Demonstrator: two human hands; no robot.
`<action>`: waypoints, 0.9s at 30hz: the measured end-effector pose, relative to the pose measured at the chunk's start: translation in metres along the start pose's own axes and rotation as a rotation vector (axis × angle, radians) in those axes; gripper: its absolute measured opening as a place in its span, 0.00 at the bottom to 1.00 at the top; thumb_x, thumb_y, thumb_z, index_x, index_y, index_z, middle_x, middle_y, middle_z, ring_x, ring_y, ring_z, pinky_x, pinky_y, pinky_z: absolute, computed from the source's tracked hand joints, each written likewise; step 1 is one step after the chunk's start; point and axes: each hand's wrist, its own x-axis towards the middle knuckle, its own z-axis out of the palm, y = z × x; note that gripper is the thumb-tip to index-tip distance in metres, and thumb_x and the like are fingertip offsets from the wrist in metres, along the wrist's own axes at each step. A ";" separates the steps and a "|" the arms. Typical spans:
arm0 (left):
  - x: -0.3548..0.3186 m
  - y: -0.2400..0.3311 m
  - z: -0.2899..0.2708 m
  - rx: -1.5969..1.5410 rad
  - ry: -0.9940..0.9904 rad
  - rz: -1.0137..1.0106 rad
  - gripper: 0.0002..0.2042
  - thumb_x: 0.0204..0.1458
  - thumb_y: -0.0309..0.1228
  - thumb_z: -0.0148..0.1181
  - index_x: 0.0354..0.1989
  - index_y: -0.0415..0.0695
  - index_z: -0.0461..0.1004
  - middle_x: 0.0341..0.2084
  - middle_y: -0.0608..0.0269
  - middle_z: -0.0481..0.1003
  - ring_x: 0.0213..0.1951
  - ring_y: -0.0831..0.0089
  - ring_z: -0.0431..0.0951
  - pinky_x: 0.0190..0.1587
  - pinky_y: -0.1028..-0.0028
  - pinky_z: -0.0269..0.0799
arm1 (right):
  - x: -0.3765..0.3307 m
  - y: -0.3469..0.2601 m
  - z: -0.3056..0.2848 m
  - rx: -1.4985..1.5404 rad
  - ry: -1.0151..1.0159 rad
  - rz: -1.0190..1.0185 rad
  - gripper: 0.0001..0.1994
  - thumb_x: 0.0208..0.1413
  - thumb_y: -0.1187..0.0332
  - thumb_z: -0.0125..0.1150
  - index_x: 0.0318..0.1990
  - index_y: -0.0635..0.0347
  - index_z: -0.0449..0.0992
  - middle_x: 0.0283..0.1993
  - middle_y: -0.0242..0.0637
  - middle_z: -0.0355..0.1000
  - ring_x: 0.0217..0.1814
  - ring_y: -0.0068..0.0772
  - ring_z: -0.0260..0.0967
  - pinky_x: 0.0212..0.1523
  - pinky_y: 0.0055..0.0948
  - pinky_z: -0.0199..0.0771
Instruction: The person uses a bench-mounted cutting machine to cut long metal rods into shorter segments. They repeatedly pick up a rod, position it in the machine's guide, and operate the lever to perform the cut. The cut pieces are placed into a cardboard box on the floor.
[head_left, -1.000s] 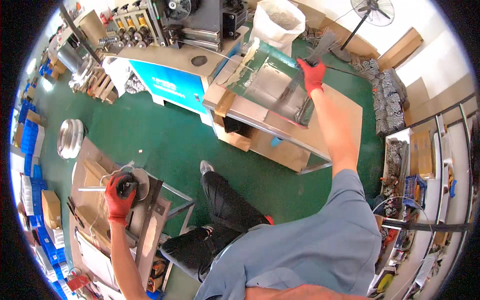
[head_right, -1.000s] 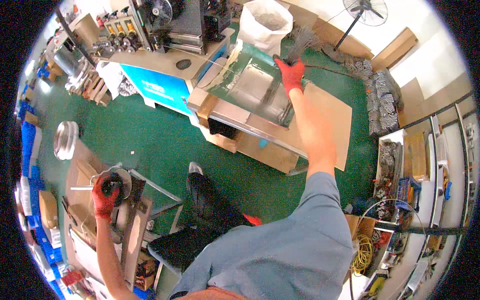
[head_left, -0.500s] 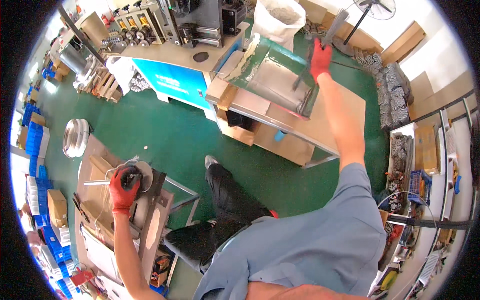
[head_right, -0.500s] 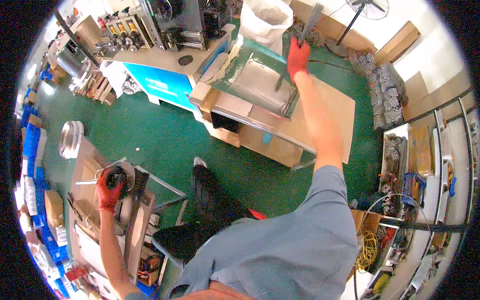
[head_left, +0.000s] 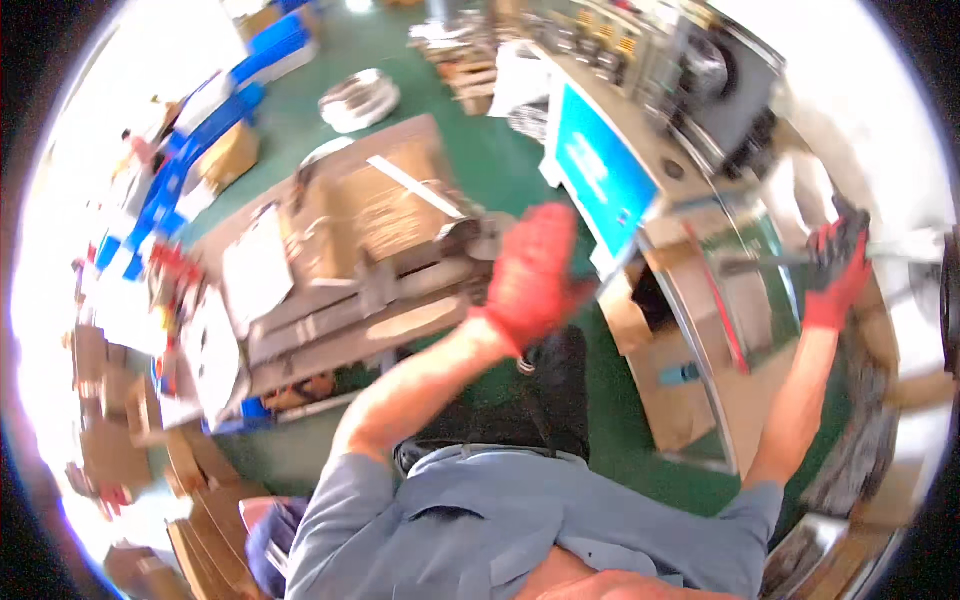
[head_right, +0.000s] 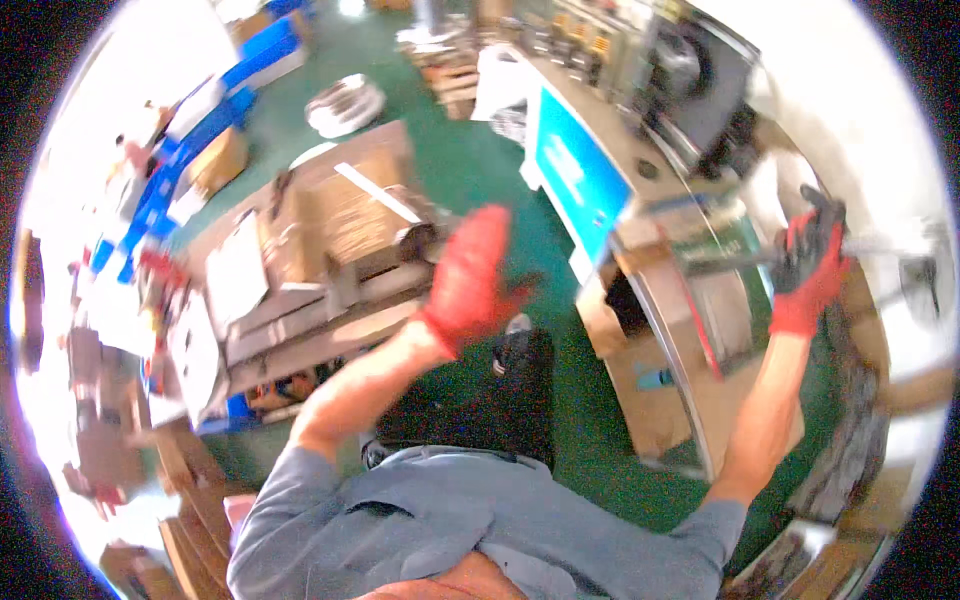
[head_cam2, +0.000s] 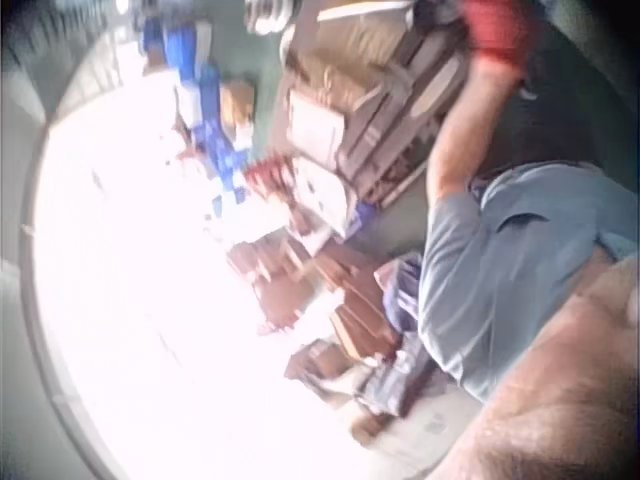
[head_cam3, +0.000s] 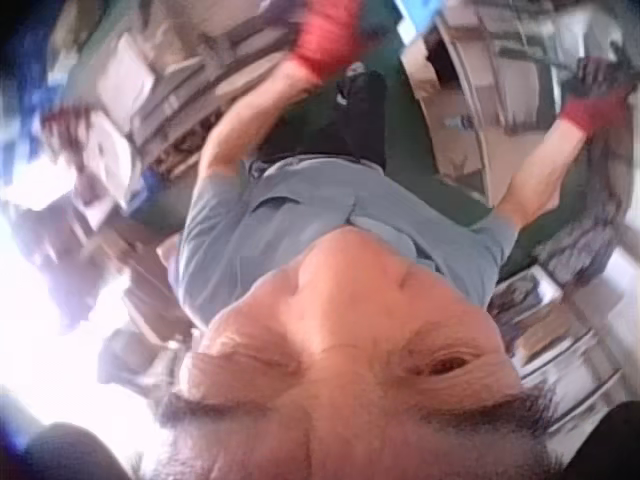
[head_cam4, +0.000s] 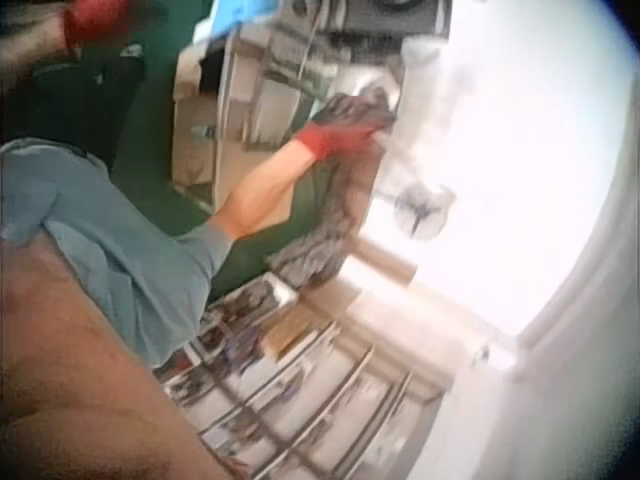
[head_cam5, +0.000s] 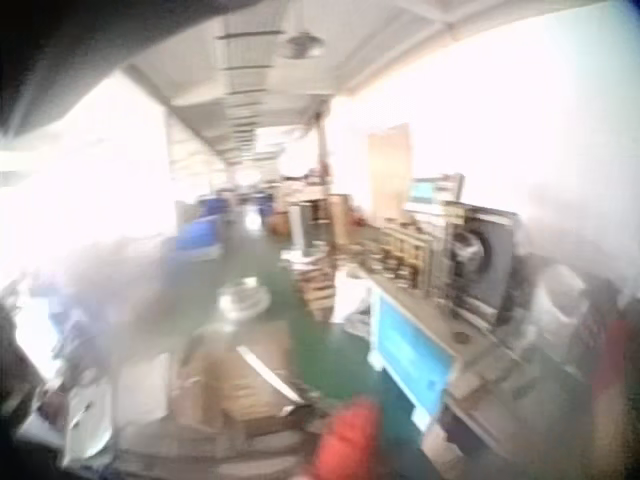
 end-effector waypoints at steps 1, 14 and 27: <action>0.003 0.027 0.000 -0.135 -0.008 -0.058 0.42 0.39 0.40 0.70 0.61 0.31 0.56 0.57 0.37 0.63 0.60 0.44 0.62 0.63 0.54 0.56 | -0.008 0.014 0.017 -0.047 -0.154 0.073 0.17 0.63 0.52 0.47 0.49 0.54 0.71 0.26 0.27 0.64 0.25 0.22 0.57 0.32 0.22 0.61; -0.104 -0.016 -0.017 -0.409 0.252 -0.429 0.14 0.49 0.31 0.59 0.45 0.42 0.71 0.35 0.50 0.73 0.38 0.48 0.74 0.39 0.57 0.71 | -0.142 0.220 0.167 0.325 -0.765 0.776 0.16 0.62 0.57 0.53 0.48 0.59 0.71 0.15 0.19 0.50 0.15 0.13 0.46 0.19 0.19 0.52; -0.150 -0.098 -0.115 -0.650 0.455 -0.497 0.07 0.51 0.27 0.53 0.36 0.40 0.73 0.26 0.47 0.75 0.30 0.51 0.75 0.34 0.61 0.69 | -0.266 0.215 0.276 -0.394 -1.220 0.556 0.17 0.58 0.66 0.60 0.53 0.60 0.71 0.36 0.31 0.74 0.23 0.18 0.67 0.16 0.16 0.60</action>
